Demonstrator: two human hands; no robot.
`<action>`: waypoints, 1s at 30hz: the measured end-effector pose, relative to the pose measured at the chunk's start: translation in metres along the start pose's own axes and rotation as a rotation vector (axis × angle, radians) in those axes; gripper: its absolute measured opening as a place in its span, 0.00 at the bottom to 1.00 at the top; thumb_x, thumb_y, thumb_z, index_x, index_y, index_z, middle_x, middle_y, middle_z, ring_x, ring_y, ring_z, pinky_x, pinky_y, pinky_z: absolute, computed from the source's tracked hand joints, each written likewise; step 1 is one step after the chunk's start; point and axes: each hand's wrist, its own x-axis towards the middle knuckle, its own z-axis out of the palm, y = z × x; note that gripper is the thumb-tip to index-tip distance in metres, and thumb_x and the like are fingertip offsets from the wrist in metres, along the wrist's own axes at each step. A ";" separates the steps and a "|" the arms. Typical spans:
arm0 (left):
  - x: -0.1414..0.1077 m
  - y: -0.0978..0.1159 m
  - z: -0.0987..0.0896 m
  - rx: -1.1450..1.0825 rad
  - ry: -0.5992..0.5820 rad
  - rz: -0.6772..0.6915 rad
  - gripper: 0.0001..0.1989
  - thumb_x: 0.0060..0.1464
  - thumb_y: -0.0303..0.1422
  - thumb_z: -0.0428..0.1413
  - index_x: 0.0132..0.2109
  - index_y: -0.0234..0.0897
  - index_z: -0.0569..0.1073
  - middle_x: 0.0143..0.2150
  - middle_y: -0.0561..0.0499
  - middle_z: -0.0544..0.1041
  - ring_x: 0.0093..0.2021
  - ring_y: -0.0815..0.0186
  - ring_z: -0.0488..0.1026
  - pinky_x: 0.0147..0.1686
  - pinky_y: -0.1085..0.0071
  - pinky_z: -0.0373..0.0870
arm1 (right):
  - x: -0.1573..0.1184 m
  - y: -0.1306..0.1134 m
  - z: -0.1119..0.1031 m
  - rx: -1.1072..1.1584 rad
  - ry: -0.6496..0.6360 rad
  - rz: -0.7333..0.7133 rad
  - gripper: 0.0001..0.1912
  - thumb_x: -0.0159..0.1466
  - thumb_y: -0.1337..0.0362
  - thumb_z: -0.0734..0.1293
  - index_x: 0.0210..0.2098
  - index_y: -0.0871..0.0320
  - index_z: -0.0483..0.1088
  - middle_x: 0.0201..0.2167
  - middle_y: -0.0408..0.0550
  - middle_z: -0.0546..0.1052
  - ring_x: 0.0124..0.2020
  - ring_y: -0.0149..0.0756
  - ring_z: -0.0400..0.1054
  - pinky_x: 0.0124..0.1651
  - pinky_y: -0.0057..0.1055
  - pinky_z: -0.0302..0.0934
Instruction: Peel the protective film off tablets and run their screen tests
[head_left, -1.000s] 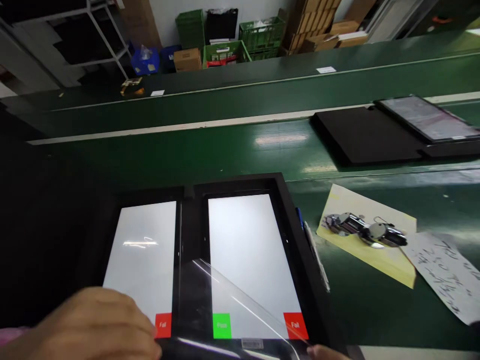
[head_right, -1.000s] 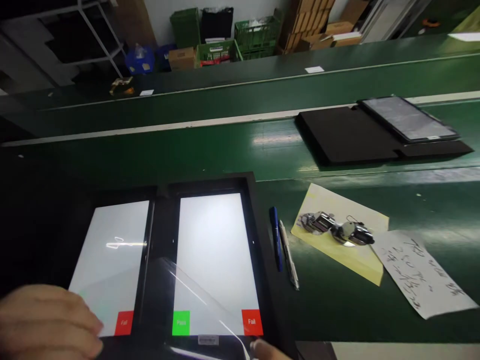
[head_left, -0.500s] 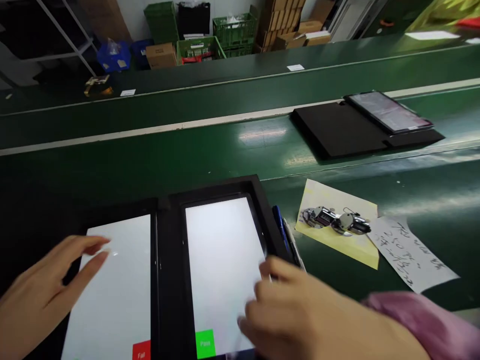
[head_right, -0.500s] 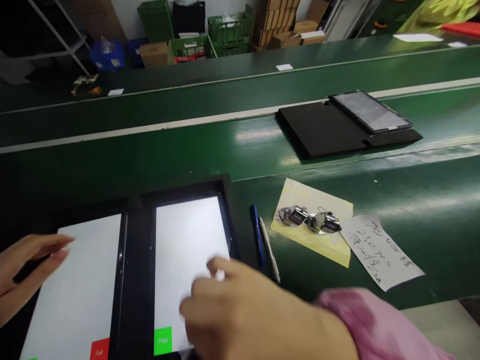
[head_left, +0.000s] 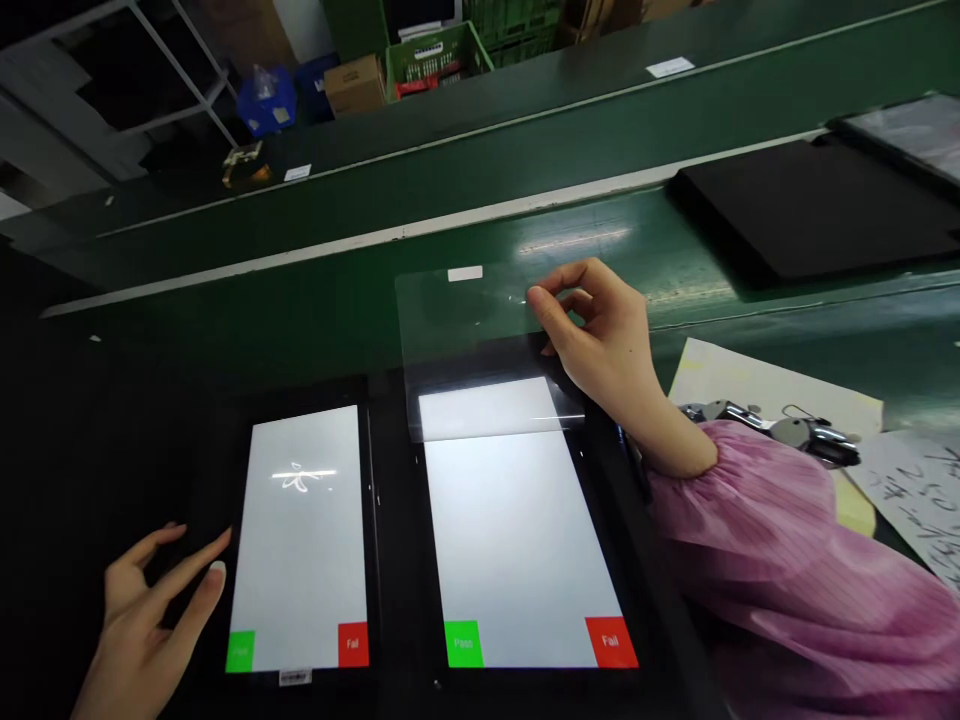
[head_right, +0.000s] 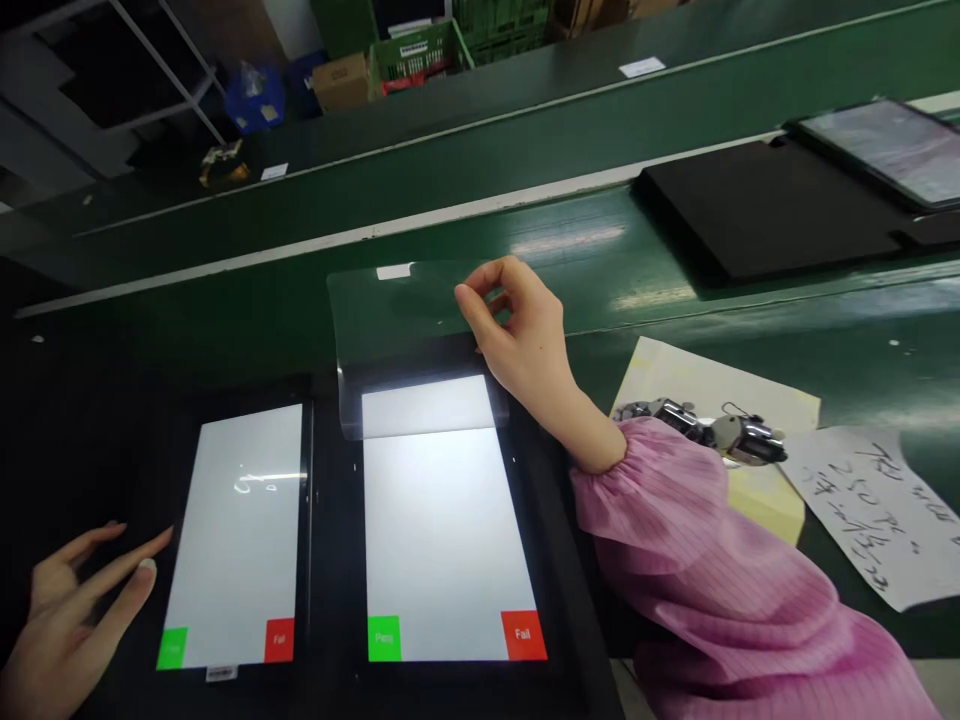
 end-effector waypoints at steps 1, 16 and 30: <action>0.002 0.002 -0.004 0.019 -0.002 -0.037 0.28 0.60 0.60 0.55 0.52 0.46 0.85 0.67 0.41 0.64 0.67 0.35 0.65 0.40 0.51 0.86 | -0.001 0.000 0.000 -0.030 0.008 -0.020 0.08 0.68 0.58 0.71 0.36 0.53 0.70 0.39 0.46 0.76 0.31 0.32 0.68 0.23 0.27 0.65; 0.169 0.171 0.018 0.038 -0.121 0.546 0.21 0.64 0.54 0.55 0.44 0.46 0.84 0.63 0.45 0.76 0.73 0.40 0.60 0.71 0.36 0.58 | -0.007 0.009 0.004 -0.144 0.034 -0.068 0.05 0.69 0.64 0.69 0.36 0.51 0.69 0.38 0.42 0.75 0.31 0.32 0.70 0.33 0.33 0.71; 0.146 0.178 -0.006 0.006 -0.049 0.669 0.23 0.71 0.48 0.53 0.41 0.33 0.81 0.57 0.50 0.80 0.70 0.44 0.68 0.62 0.39 0.70 | -0.006 0.009 0.005 -0.219 0.025 -0.128 0.08 0.70 0.66 0.68 0.35 0.52 0.66 0.38 0.43 0.78 0.34 0.34 0.74 0.40 0.34 0.71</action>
